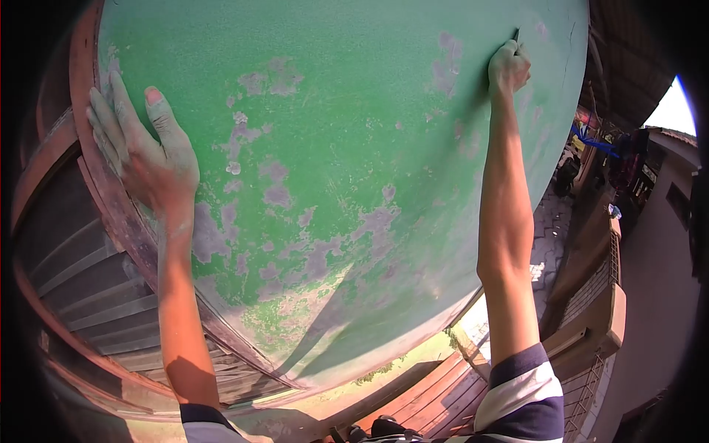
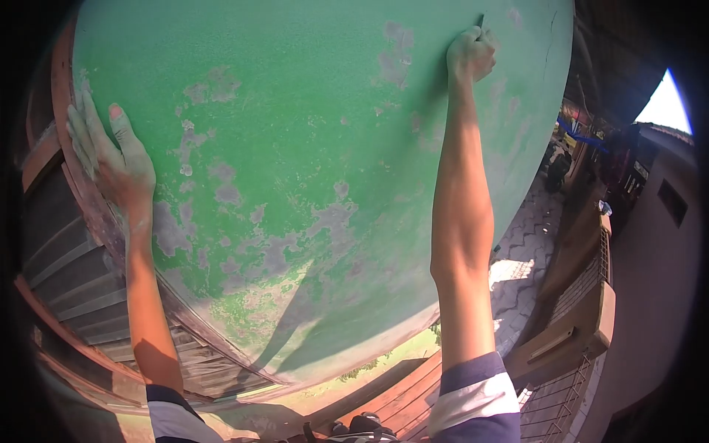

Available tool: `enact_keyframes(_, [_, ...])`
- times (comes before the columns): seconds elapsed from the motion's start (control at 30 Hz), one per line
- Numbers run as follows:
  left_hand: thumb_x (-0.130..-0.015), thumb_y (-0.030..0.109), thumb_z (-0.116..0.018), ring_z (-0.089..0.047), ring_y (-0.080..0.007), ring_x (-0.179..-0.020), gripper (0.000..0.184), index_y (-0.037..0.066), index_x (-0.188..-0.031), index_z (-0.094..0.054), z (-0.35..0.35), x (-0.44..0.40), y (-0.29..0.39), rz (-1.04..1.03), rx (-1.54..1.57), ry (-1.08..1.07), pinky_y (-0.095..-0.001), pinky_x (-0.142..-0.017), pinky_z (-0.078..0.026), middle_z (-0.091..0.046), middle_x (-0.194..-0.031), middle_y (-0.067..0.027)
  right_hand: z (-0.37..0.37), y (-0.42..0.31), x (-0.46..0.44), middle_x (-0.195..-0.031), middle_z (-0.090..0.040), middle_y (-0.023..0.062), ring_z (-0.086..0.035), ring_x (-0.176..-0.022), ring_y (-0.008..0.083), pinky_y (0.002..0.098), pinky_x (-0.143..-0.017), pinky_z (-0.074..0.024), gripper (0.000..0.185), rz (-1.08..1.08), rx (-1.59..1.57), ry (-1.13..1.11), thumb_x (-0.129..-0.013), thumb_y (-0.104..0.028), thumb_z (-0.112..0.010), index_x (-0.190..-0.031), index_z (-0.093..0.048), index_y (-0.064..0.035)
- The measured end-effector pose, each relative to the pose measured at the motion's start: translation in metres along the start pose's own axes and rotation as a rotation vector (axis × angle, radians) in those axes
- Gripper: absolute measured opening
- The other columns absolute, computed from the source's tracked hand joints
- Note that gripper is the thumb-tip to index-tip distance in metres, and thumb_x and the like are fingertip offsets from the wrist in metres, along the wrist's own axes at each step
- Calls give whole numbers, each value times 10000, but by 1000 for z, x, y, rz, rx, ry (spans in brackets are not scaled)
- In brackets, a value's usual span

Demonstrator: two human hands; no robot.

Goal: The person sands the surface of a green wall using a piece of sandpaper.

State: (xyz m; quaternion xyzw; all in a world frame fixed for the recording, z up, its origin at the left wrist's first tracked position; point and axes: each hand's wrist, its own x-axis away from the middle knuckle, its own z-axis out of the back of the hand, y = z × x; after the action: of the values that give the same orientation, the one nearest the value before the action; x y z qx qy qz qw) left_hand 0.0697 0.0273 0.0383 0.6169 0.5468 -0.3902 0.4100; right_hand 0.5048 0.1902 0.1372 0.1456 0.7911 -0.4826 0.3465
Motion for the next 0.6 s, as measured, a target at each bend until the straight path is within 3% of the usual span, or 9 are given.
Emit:
enact_keyframes(0.1, [-1084,390,-424,-347,-477,-1464,562,44,-1525,-454,0,-2,0,-9,-11,24,-534,-1205,-272,-405,-1558,-296,-5,-99,89,-1038,-732,201,-675,-943,455,466,-871,-523,385,334,-157,-108,-1013,-296,-488,-935,-706,12])
enact_keyframes(0.13, [-1085,381,-423,-348,-479,-1463,555,43,-1523,-457,1,-2,-1,-6,9,17,-536,-1204,-275,-406,-1557,-296,-14,-131,123,-1401,-571,287,-546,-1330,416,444,-1114,-442,396,603,-382,-48,-1054,-183,-469,-1356,-618,25])
enact_keyframes(0.17, [-1086,372,-422,-349,-481,-1461,548,42,-1522,-459,1,-1,-1,-1,29,6,-537,-1202,-279,-407,-1556,-296,-22,-156,154,-1400,-574,275,-578,-1297,405,445,-1100,-455,385,747,-475,-91,-1045,-172,-482,-1347,-626,20])
enact_keyframes(0.2, [-1086,372,-422,-349,-481,-1461,548,42,-1522,-459,2,-1,-1,-4,27,4,-537,-1202,-279,-407,-1556,-296,-24,-179,190,-808,-702,252,-697,-810,401,501,-819,-556,255,724,-444,-415,-895,-188,-618,-883,-738,36])
enact_keyframes(0.27, [-1091,339,-419,-364,-466,-1457,525,32,-1514,-467,2,-3,-3,-11,7,-13,-525,-1199,-287,-421,-1548,-291,-47,-213,244,-1229,-698,225,-638,-1210,354,433,-1068,-492,343,1162,-649,-5,-899,-212,-627,-1080,-726,62])
enact_keyframes(0.43, [-1094,308,-420,-389,-419,-1454,497,24,-1496,-487,9,-6,0,-33,-23,-41,-489,-1197,-304,-445,-1543,-260,-55,-185,205,-1233,-720,154,-667,-1181,316,398,-1060,-504,300,1172,-727,-15,-943,-246,-608,-1078,-749,-17])
enact_keyframes(0.5, [-1093,309,-424,-398,-397,-1454,488,31,-1487,-502,7,-6,0,-27,-54,-33,-468,-1197,-313,-459,-1541,-242,-15,-145,149,-1202,-735,123,-680,-1154,306,399,-1027,-520,283,923,-496,-529,-982,-260,-589,-1049,-754,-41])
enact_keyframes(0.57, [-1098,329,-410,-387,-377,-1466,504,36,-1501,-485,4,-6,-6,-47,-24,-33,-459,-1204,-302,-439,-1563,-220,-5,-101,98,-1375,-586,299,-560,-1306,425,444,-1101,-457,351,890,-570,-265,-1018,-120,-512,-1297,-641,51])
enact_keyframes(0.6, [-1098,329,-410,-387,-377,-1466,504,36,-1501,-485,6,-5,-4,-58,-38,-31,-459,-1204,-302,-439,-1563,-220,-13,-57,64,-1007,-729,208,-701,-911,429,452,-807,-537,366,650,-228,-248,-1032,-306,-525,-1025,-737,-7])
